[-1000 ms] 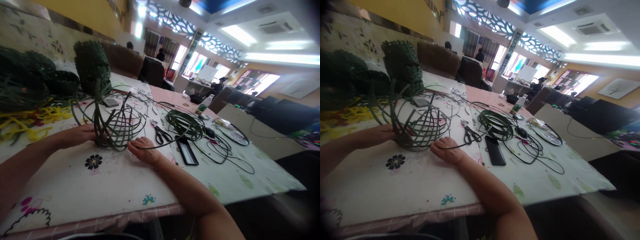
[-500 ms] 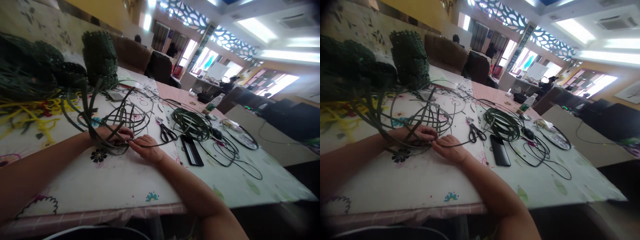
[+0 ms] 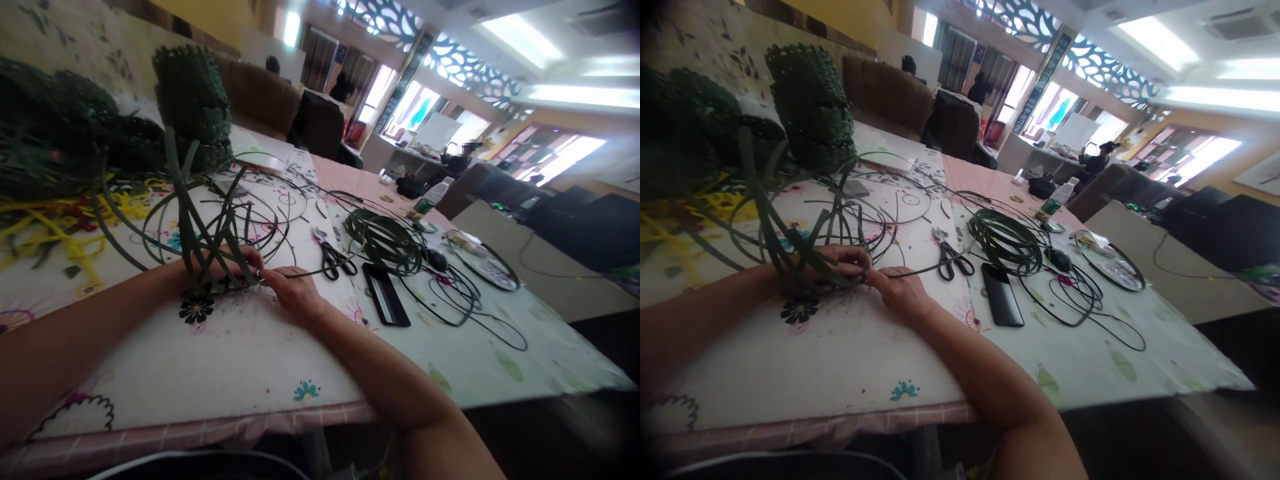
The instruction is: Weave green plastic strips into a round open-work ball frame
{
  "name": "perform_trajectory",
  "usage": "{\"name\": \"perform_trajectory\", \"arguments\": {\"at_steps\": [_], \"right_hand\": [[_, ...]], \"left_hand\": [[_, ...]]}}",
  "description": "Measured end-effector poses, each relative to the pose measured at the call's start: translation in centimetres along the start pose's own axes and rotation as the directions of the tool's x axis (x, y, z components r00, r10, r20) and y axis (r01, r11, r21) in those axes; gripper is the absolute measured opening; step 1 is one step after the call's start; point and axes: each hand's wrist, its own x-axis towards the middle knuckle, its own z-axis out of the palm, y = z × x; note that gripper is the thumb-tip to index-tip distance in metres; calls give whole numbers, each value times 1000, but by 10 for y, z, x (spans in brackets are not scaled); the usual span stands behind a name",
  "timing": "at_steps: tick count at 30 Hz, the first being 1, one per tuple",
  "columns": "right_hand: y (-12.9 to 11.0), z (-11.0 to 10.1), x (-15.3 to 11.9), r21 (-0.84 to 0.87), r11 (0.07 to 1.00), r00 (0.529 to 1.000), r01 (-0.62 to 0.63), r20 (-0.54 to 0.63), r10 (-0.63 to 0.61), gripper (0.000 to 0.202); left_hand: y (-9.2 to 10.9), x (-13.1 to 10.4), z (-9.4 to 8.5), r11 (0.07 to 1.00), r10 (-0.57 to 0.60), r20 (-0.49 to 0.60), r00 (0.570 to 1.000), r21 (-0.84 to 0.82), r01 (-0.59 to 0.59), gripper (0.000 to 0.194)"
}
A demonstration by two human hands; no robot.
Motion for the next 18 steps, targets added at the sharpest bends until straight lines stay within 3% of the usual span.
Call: {"name": "perform_trajectory", "arguments": {"at_steps": [3, 6, 8, 11, 13, 14, 15, 16, 17, 18], "right_hand": [[0, -1, -1, 8, 998, 999, -54, -1, 54, 28], [0, -2, 1, 81, 986, 988, -148, -41, 152, 18], [1, -2, 3, 116, 971, 974, -209, -62, 217, 19], [4, -1, 4, 106, 953, 954, -285, -59, 292, 20], [6, 0, 5, 82, 939, 939, -335, -56, 340, 21], [7, 0, 6, 66, 932, 930, -358, -61, 361, 21], [8, -1, 7, 47, 924, 922, -379, -68, 381, 20], [8, -2, 8, 23, 917, 914, -397, -79, 398, 20], [9, -3, 9, -4, 912, 908, -410, -91, 408, 20], [8, -4, 10, -33, 908, 905, -418, -103, 413, 19]], "left_hand": [[2, -3, 1, 1000, 6, -15, 1000, -21, -6, 27], [12, -8, -3, 991, -80, -87, 993, -113, 70, 34], [21, -13, -7, 967, -144, -196, 970, -234, 96, 36], [38, -22, -10, 934, -112, -424, 899, -353, -50, 32], [48, -29, -5, 957, -7, -601, 799, -236, -169, 29], [52, -32, -1, 975, 80, -685, 724, -96, -199, 26], [55, -36, 4, 972, 215, -756, 619, 107, -207, 23], [57, -39, 10, 924, 382, -780, 496, 341, -175, 21], [58, -40, 16, 822, 555, -726, 406, 553, -136, 18], [57, -41, 21, 699, 683, -615, 395, 706, -110, 16]]}}
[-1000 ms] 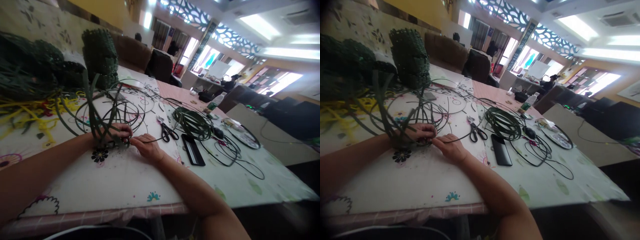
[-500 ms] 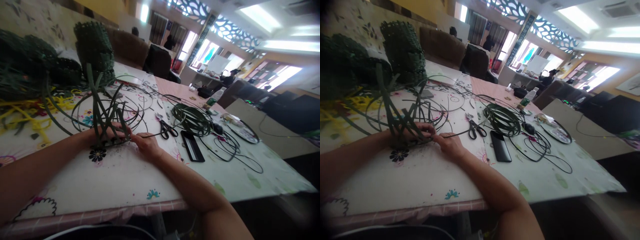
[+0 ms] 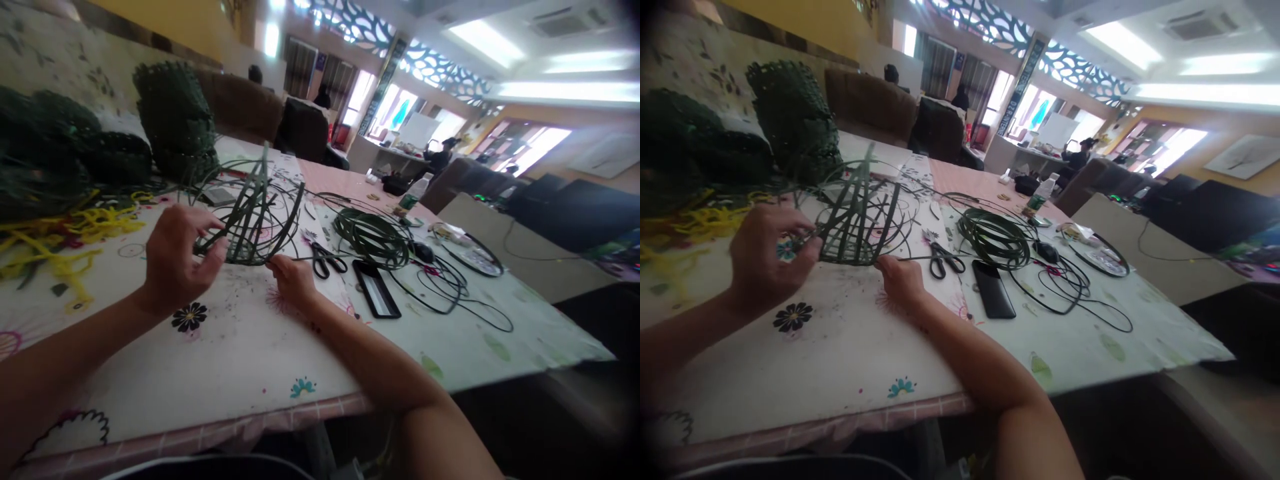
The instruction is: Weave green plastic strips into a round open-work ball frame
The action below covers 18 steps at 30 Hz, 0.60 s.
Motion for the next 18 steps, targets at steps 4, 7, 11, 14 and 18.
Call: {"name": "perform_trajectory", "arguments": {"at_steps": [4, 7, 11, 14, 18], "right_hand": [[-8, -6, 3, -97, 995, 997, 39, -60, -45, 20], [-14, -7, 3, -128, 989, 992, 72, -91, -84, 20], [-19, -6, 4, -118, 987, 993, 106, -48, -112, 18], [-19, -4, 5, -113, 982, 987, 153, -38, -158, 16], [-18, -4, 5, -131, 965, 969, 225, -69, -236, 13]], "left_hand": [[1, -16, 15, 980, 170, 320, 932, 44, -193, 24], [-5, -24, 29, 990, 126, 394, 910, 13, -143, 35], [-14, -26, 36, 988, 65, 462, 884, 94, -122, 30], [-18, -21, 34, 980, 7, 482, 876, 169, -101, 26], [-19, -17, 31, 986, 17, 430, 903, 141, -86, 25]]}}
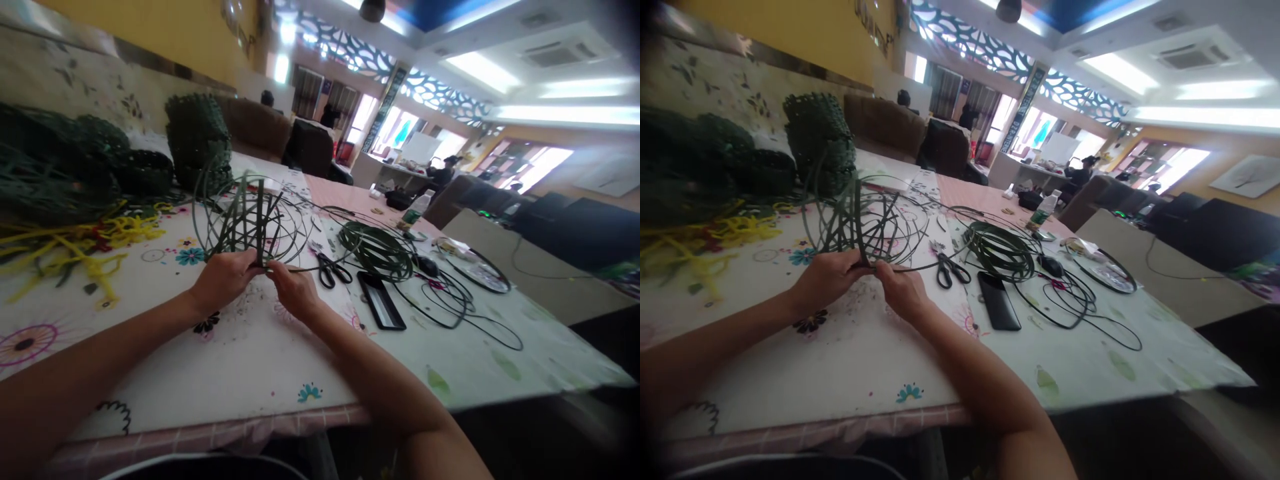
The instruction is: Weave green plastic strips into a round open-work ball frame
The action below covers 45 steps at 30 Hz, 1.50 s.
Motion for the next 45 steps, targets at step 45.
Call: {"name": "perform_trajectory", "arguments": {"at_steps": [45], "right_hand": [[1, -77, 5, -582, 775, 813, 247, -312, -492, 10]], "left_hand": [[-20, -2, 21, 985, -21, -316, 948, -166, -33, 15]]}}
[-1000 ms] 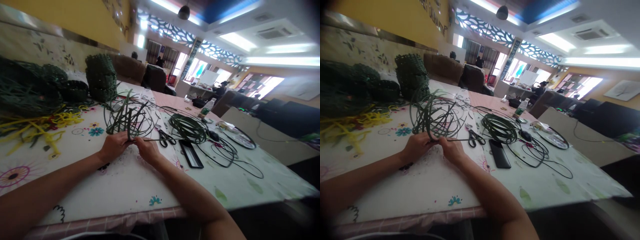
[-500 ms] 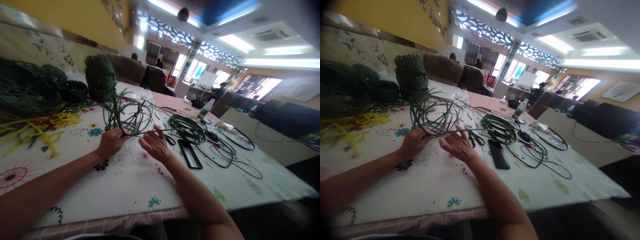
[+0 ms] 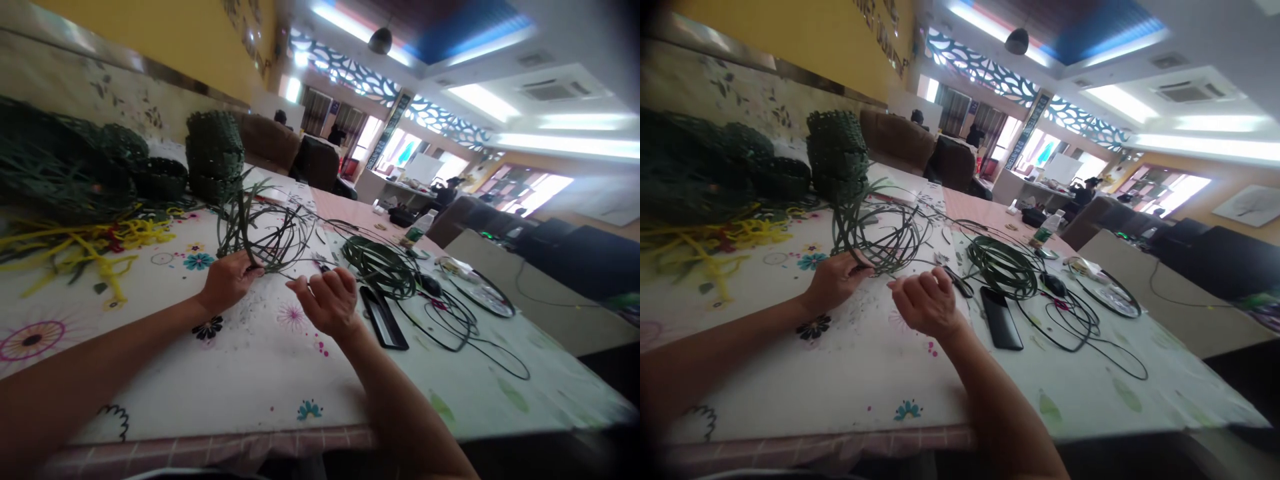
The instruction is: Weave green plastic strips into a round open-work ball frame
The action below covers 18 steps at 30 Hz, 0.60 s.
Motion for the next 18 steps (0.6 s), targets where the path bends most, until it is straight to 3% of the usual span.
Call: {"name": "perform_trajectory", "arguments": {"at_steps": [3, 6, 7, 9, 11, 14, 16, 18], "right_hand": [[-2, -5, 3, -28, 989, 988, -148, -57, 146, 11], [-13, -1, -2, 185, 969, 984, -164, -40, 174, 13], [-19, 3, -4, 290, 942, 986, -167, 29, 166, 10], [-31, 14, -11, 429, 828, 927, -362, 259, 271, 14], [-40, 27, -17, 524, 610, 796, -594, 491, 354, 20], [-46, 42, -22, 578, 76, 548, -813, 713, 437, 30], [-48, 47, -23, 555, -291, 424, -779, 809, 408, 34], [-50, 47, -21, 519, -530, 363, -671, 853, 376, 33]], "left_hand": [[-1, 2, -3, 992, -127, -11, 992, -31, 126, 17], [0, 2, -3, 978, -206, -16, 978, -48, 205, 19], [0, 2, -3, 975, -218, -16, 976, -53, 216, 20], [2, 2, -3, 970, -233, -18, 972, -68, 231, 21], [4, 1, -5, 967, -244, -19, 970, -84, 242, 22], [8, -1, -7, 968, -232, -11, 973, -100, 230, 20], [11, -3, -7, 972, -210, -1, 978, -109, 208, 19], [14, -4, -6, 975, -188, 18, 982, -117, 189, 19]]}}
